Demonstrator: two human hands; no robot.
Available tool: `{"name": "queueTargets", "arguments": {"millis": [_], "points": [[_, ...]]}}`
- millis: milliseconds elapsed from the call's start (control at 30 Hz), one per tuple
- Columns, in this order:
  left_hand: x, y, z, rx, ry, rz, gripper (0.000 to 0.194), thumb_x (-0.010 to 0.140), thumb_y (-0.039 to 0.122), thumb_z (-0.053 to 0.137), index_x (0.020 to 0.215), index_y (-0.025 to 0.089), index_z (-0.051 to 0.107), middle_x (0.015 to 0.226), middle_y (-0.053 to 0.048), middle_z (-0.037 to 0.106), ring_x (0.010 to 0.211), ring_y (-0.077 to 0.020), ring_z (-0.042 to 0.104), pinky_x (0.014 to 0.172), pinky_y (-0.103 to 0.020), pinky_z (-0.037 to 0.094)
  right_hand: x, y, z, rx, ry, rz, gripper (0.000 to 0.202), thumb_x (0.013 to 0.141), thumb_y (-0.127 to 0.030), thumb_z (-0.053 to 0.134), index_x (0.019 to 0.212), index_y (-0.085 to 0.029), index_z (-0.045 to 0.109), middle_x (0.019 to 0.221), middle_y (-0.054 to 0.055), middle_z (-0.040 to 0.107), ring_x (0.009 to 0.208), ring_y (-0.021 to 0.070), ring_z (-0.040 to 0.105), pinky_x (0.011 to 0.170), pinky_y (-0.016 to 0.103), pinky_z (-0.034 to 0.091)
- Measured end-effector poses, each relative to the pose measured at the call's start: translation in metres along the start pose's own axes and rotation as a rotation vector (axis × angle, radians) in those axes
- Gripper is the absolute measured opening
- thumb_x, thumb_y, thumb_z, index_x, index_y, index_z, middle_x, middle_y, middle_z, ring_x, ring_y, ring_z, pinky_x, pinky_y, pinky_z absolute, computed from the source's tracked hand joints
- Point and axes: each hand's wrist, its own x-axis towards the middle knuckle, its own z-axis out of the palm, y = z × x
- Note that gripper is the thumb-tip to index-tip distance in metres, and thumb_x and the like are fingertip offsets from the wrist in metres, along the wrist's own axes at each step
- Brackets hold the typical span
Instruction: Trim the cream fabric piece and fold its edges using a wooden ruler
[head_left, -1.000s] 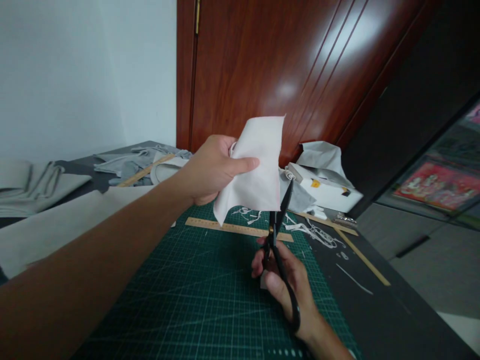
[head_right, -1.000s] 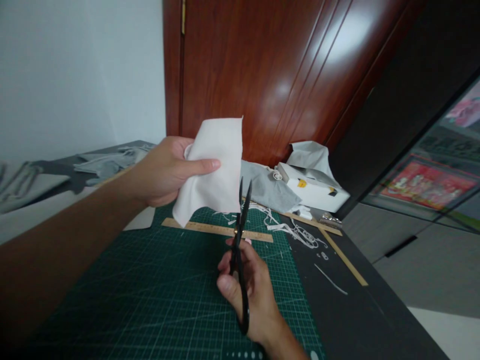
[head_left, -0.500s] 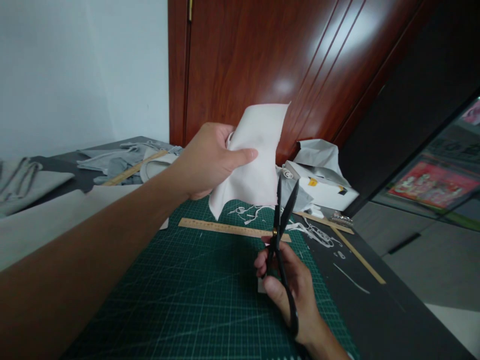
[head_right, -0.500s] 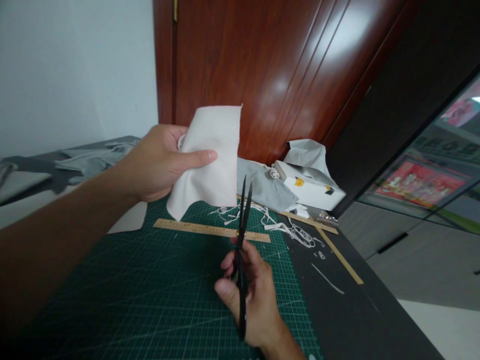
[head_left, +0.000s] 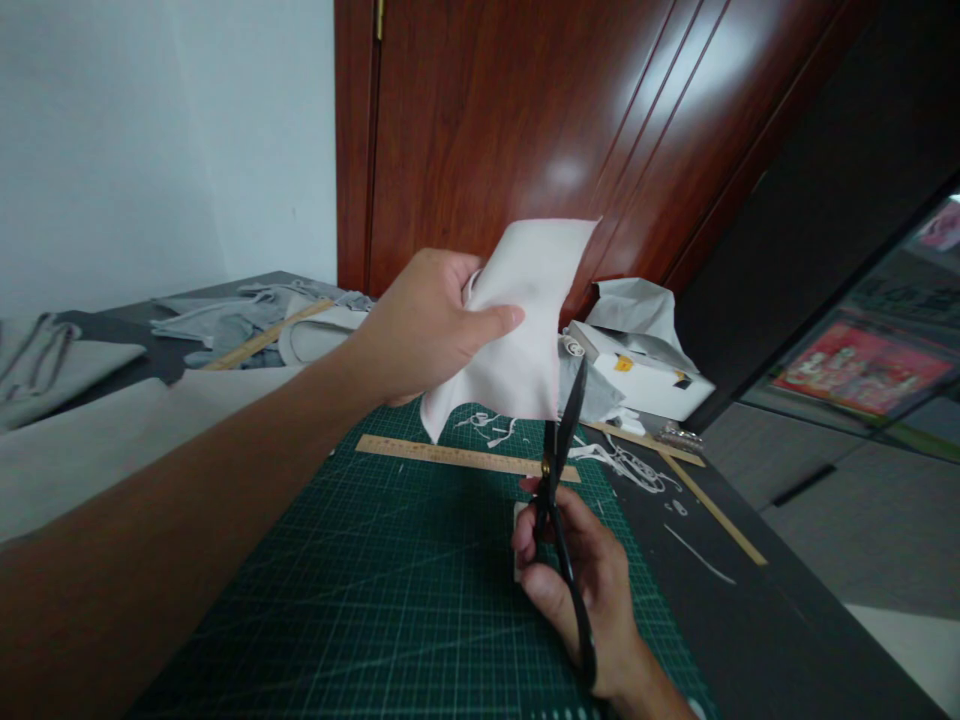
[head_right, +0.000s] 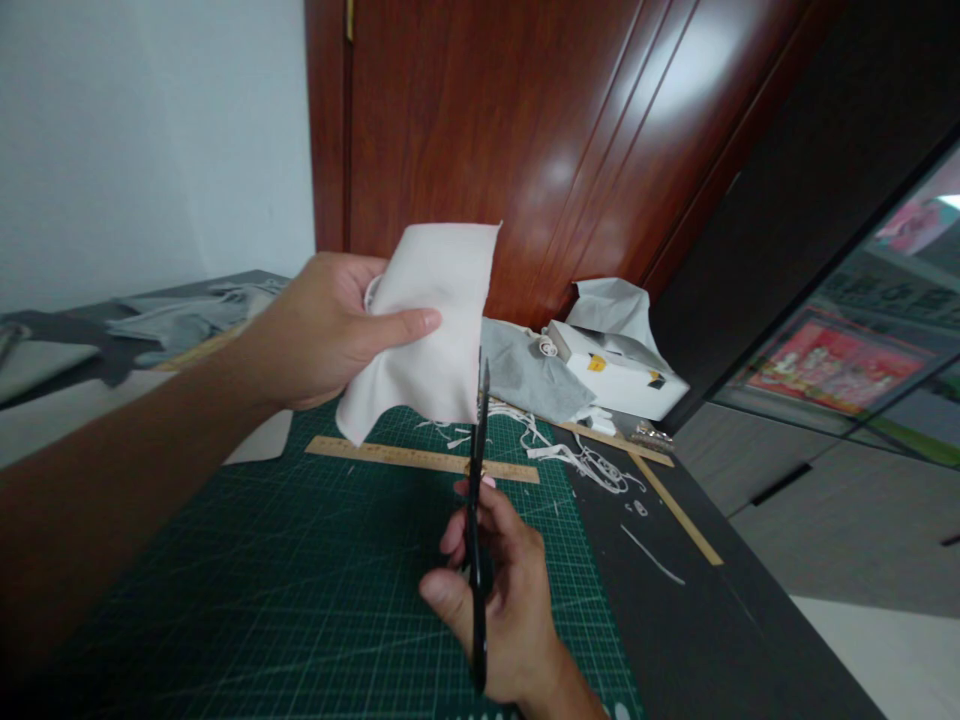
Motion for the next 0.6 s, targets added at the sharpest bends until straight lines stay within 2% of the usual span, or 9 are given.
{"name": "queueTargets", "arguments": {"millis": [133,233,467,600], "points": [[-0.0001,0.0010,0.0003,0.068,0.008,0.001,0.023,0.084,0.038,0.080,0.092,0.016,0.077,0.086,-0.007,0.076,0.084,-0.0280,0.072,0.079,-0.040,0.060,0.0000,0.0019,-0.0009,0.011,0.002,0.017,0.066,0.085,-0.060,0.086,0.137,-0.026,0.062,0.087,0.001,0.064,0.071,0.0174,0.057,0.062,0.031,0.047],[0.0012,-0.0006,0.0001,0.090,0.002,0.001,0.022,0.085,0.036,0.078,0.093,0.015,0.077,0.087,-0.004,0.076,0.089,-0.0283,0.072,0.080,-0.038,0.057,-0.0002,0.0032,-0.0023,0.005,-0.001,0.014,0.063,0.088,-0.062,0.082,0.136,-0.026,0.062,0.086,0.000,0.063,0.070,0.0173,0.056,0.061,0.032,0.045],[0.0011,-0.0013,0.0000,0.025,0.004,-0.002,0.017,0.083,0.030,0.082,0.089,0.015,0.076,0.086,-0.006,0.074,0.098,-0.0320,0.072,0.090,-0.041,0.059,0.0005,0.0003,-0.0032,-0.036,-0.012,0.016,0.057,0.090,-0.061,0.081,0.133,-0.027,0.062,0.082,-0.002,0.062,0.067,0.0160,0.054,0.060,0.030,0.042],[0.0010,-0.0011,-0.0015,0.041,-0.020,-0.021,0.021,0.085,0.032,0.079,0.095,0.014,0.076,0.089,-0.004,0.075,0.101,-0.0316,0.071,0.086,-0.037,0.058,0.0017,-0.0026,-0.0018,-0.062,0.000,0.001,0.053,0.091,-0.060,0.080,0.129,-0.027,0.064,0.078,-0.003,0.061,0.063,0.0147,0.053,0.057,0.029,0.040]]}}
